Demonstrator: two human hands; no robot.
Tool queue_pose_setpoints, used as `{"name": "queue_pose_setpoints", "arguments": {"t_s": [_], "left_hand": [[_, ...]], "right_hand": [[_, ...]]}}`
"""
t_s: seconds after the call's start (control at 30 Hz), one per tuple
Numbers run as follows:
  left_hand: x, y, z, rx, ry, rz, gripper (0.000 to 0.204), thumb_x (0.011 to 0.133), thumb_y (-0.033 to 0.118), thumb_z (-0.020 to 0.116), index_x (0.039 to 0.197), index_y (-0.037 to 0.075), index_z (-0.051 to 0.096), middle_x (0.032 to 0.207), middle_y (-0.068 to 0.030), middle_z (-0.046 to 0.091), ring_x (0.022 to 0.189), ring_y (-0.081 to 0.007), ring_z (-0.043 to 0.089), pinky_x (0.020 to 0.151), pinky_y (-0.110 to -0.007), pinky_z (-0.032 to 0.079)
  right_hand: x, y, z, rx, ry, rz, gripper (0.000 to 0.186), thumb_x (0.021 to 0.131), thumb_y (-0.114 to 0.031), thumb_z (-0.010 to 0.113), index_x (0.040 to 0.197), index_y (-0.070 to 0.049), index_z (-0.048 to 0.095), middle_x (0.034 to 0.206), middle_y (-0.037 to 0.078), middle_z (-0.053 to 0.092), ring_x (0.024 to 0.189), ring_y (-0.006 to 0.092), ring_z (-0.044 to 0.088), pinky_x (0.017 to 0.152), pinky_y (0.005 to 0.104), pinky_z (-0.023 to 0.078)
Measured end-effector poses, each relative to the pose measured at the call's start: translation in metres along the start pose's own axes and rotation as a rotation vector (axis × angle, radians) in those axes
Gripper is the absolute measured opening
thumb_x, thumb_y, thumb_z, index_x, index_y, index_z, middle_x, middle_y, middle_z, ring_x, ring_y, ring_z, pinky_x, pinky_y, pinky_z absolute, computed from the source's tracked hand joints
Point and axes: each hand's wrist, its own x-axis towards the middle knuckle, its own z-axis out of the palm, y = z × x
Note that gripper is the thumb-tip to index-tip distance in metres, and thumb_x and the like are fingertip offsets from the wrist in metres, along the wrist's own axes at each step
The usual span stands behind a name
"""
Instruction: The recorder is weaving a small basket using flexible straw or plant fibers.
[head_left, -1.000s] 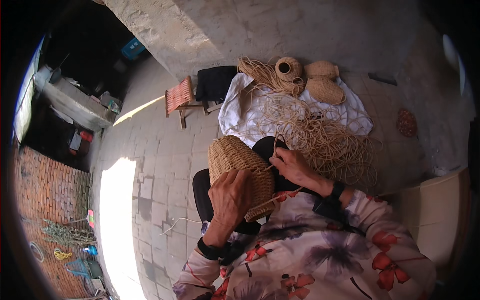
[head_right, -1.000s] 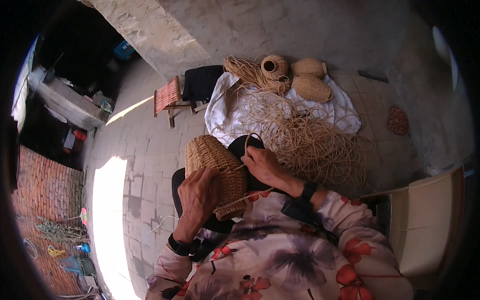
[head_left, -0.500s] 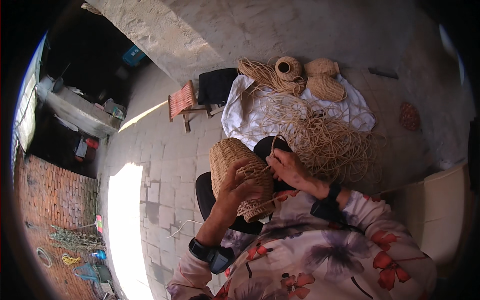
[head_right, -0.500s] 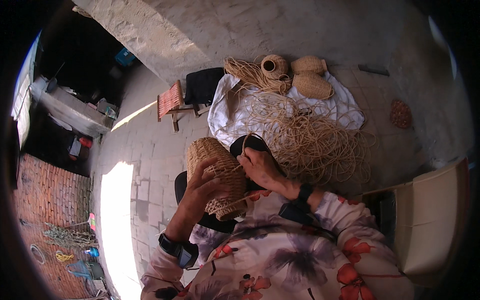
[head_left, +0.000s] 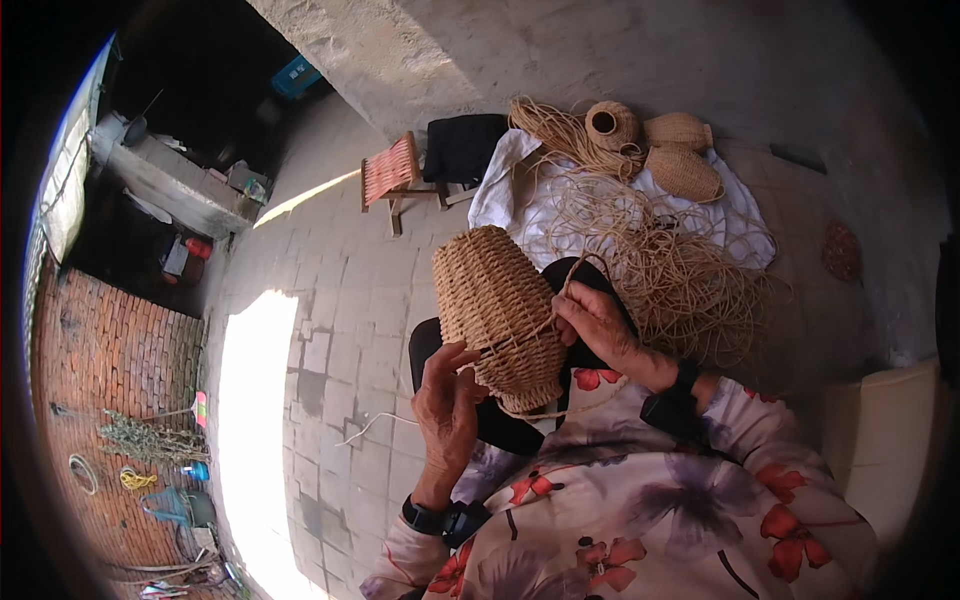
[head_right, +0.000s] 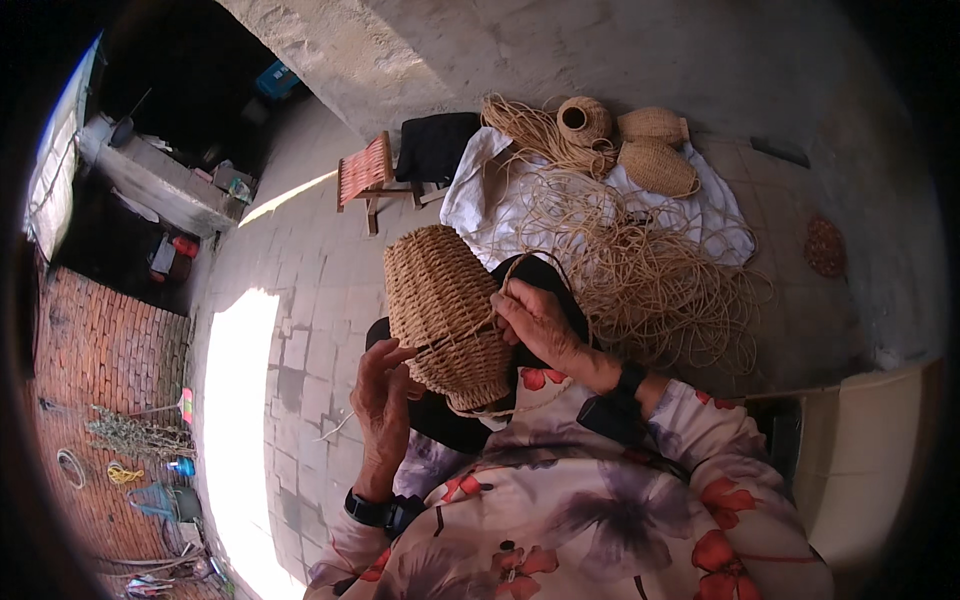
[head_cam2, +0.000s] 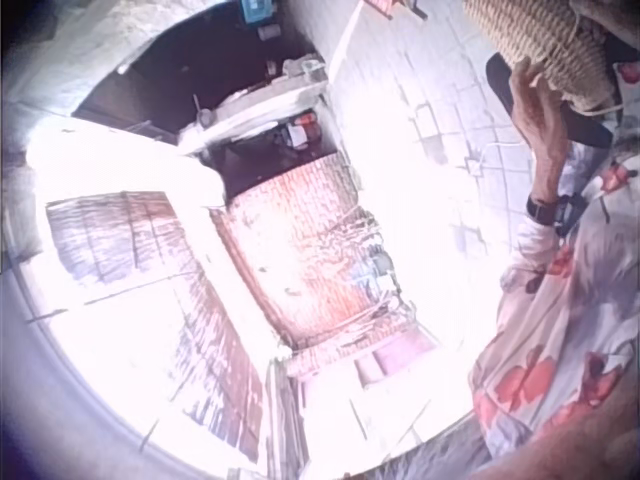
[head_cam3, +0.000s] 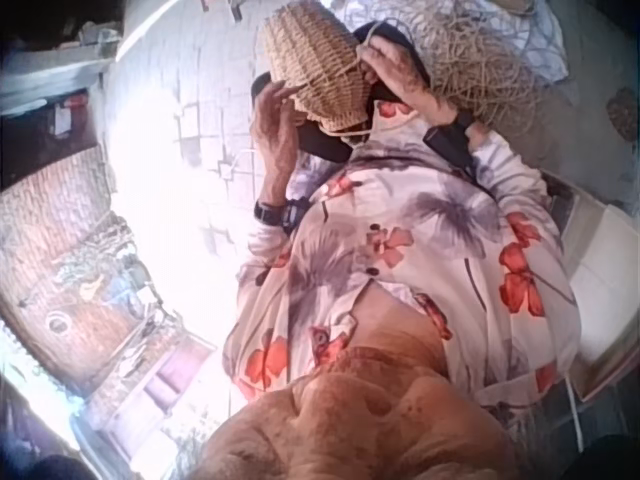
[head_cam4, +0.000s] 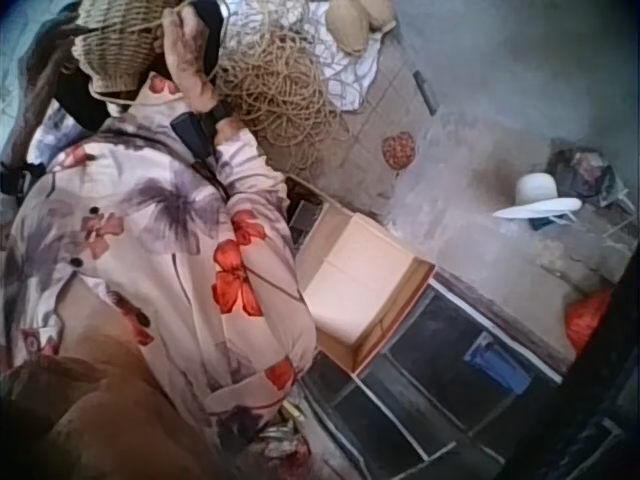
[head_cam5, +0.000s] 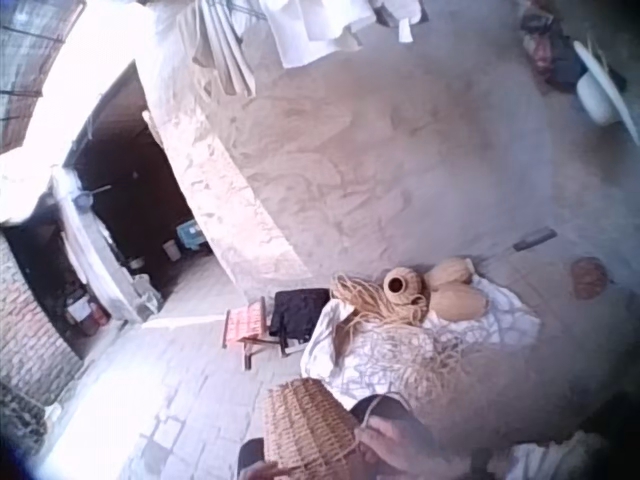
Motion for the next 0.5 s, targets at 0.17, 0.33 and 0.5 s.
{"name": "queue_pose_setpoints", "arguments": {"t_s": [0.17, 0.33, 0.5], "left_hand": [[0.005, 0.008, 0.011, 0.35, -0.125, 0.2, 0.028, 0.087, 0.002, 0.052, 0.115, 0.006, 0.052, 0.095, -0.011, 0.067, 0.064, -0.0203, 0.065, 0.059, -0.03, 0.05], [0.008, 0.006, 0.018, 0.446, -0.123, 0.21, 0.031, 0.082, 0.001, 0.054, 0.112, 0.01, 0.055, 0.093, -0.0088, 0.066, 0.069, -0.0258, 0.065, 0.058, -0.034, 0.05], [0.011, 0.017, 0.026, 0.755, -0.104, 0.445, 0.039, 0.078, 0.004, 0.059, 0.116, 0.013, 0.055, 0.092, -0.0086, 0.063, 0.069, -0.0283, 0.064, 0.056, -0.037, 0.05]], "right_hand": [[-0.002, 0.004, 0.0, 0.003, 0.012, 0.012, 0.029, 0.094, -0.032, 0.052, 0.085, -0.004, 0.052, 0.071, 0.001, 0.057, 0.06, 0.0065, 0.054, 0.055, 0.0219, 0.046], [-0.004, 0.005, -0.001, 0.038, 0.022, 0.009, 0.029, 0.094, -0.032, 0.053, 0.085, -0.004, 0.053, 0.071, 0.001, 0.057, 0.06, 0.0063, 0.054, 0.055, 0.0217, 0.046], [-0.003, 0.006, -0.002, 0.099, -0.007, 0.015, 0.027, 0.093, -0.032, 0.055, 0.09, -0.005, 0.055, 0.076, -0.002, 0.055, 0.064, 0.005, 0.051, 0.059, 0.0206, 0.044]]}}
